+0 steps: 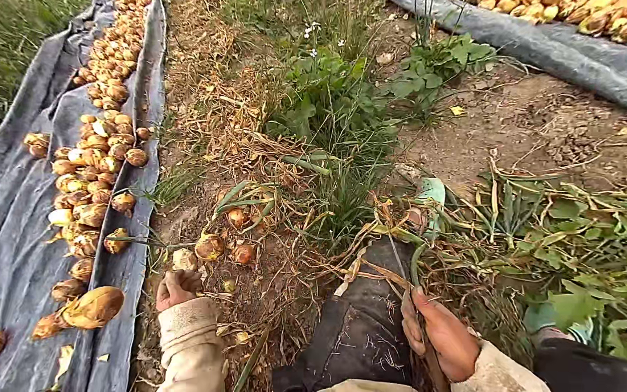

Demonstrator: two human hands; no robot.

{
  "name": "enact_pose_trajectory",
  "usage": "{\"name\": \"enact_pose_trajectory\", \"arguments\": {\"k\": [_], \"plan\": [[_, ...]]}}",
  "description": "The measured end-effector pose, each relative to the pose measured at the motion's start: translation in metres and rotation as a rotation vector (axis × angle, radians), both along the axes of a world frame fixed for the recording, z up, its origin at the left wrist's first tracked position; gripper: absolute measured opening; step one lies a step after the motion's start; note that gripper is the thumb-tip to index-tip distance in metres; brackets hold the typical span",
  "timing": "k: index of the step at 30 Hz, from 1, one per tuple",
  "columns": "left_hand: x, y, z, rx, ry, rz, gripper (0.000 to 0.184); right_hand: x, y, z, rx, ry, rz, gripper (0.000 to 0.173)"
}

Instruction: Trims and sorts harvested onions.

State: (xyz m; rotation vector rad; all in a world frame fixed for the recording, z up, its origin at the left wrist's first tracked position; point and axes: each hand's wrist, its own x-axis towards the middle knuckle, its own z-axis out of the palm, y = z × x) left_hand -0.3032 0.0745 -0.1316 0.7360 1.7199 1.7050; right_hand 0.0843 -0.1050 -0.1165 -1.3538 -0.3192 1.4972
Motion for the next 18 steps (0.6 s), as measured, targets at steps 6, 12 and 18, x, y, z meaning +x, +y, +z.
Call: {"name": "enact_pose_trajectory", "arguments": {"k": [6,12,18], "plan": [[0.045,0.069,-0.058,-0.825,1.138,-0.874,0.067,-0.009,0.005,0.003,-0.042,-0.045,0.072,0.05],[0.064,0.064,-0.047,-0.833,1.131,-0.851,0.075,0.0,0.001,0.012,-0.079,-0.238,0.296,0.033],[0.108,-0.04,0.025,-0.193,0.725,-0.982,0.081,-0.006,0.006,0.011,-0.102,-0.421,0.681,0.039]]}}
